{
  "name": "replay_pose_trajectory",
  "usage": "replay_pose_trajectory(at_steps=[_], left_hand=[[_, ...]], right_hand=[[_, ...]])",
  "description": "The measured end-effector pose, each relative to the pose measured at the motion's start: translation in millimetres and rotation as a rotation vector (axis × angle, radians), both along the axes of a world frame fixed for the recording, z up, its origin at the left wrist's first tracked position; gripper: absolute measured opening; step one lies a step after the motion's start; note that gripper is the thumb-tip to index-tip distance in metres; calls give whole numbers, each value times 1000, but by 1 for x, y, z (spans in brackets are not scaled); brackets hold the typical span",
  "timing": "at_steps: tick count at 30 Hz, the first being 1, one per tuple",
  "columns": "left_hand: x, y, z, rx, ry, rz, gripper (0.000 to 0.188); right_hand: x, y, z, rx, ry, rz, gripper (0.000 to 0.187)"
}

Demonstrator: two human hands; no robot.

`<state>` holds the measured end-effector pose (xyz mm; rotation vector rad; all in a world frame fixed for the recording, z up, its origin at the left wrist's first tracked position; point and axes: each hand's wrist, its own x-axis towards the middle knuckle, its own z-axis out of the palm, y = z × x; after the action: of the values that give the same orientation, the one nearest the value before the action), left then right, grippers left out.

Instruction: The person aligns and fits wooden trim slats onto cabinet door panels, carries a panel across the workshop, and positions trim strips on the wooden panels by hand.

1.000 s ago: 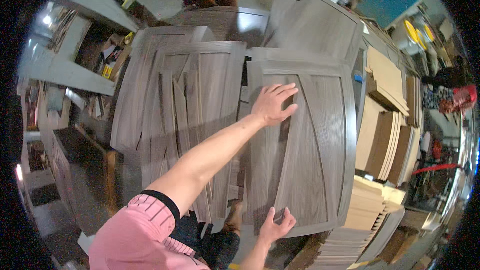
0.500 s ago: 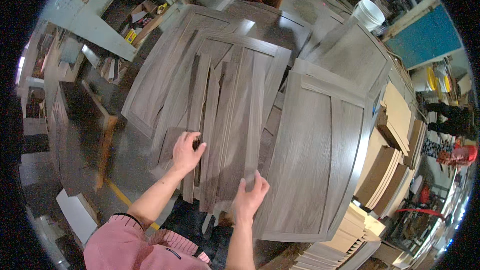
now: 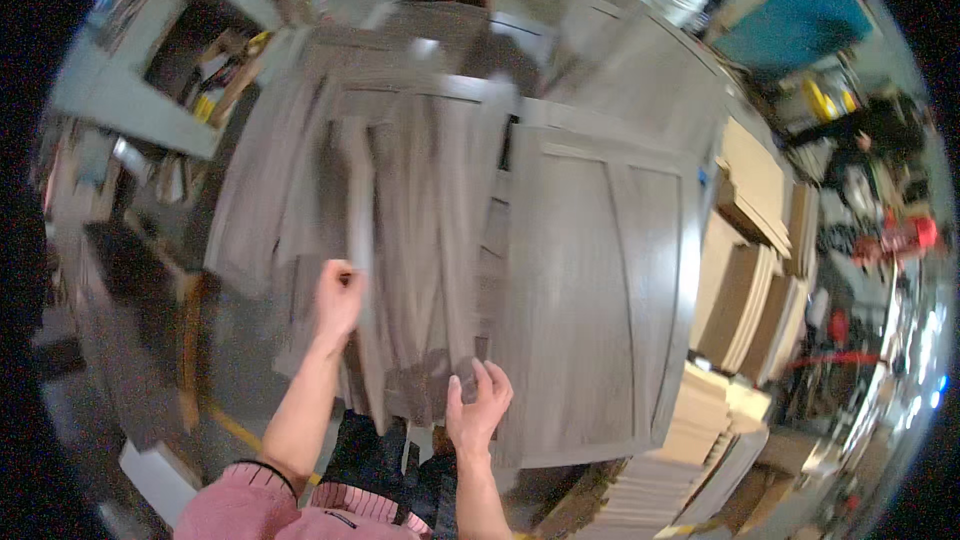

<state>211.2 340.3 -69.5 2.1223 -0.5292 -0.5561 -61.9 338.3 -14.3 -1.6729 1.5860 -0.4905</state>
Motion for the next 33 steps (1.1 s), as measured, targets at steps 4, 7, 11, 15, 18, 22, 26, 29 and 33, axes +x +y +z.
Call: replay_pose_trajectory(at_steps=[4,7,11,15,18,22,26,29,33], left_hand=[[4,-27,116,-198,-209,-42,18],[-21,-64,175,-247,-115,-136,20],[-108,-119,138,-234,428,-456,29],[-179,-144,57,-110,385,-750,42],[-192,-185,38,-147,-334,-1019,73],[-180,-247,5,-14,-658,-1240,64],[-165,-284,-10,-21,-736,-1167,63],[-162,-295,-10,17,-764,-1148,64],[-169,-301,0,89,-749,-1132,68]], right_hand=[[-22,1,21,-37,-60,-102,46],[-28,-4,49,-93,-129,-137,50],[-30,-9,66,-52,-81,-129,59],[-61,7,36,50,87,-310,66],[-91,13,25,38,194,-357,67],[-97,-4,17,47,252,-420,64],[-101,-27,5,15,273,-440,66],[-92,-41,4,27,276,-453,61],[-88,-40,-2,45,217,-536,60]])
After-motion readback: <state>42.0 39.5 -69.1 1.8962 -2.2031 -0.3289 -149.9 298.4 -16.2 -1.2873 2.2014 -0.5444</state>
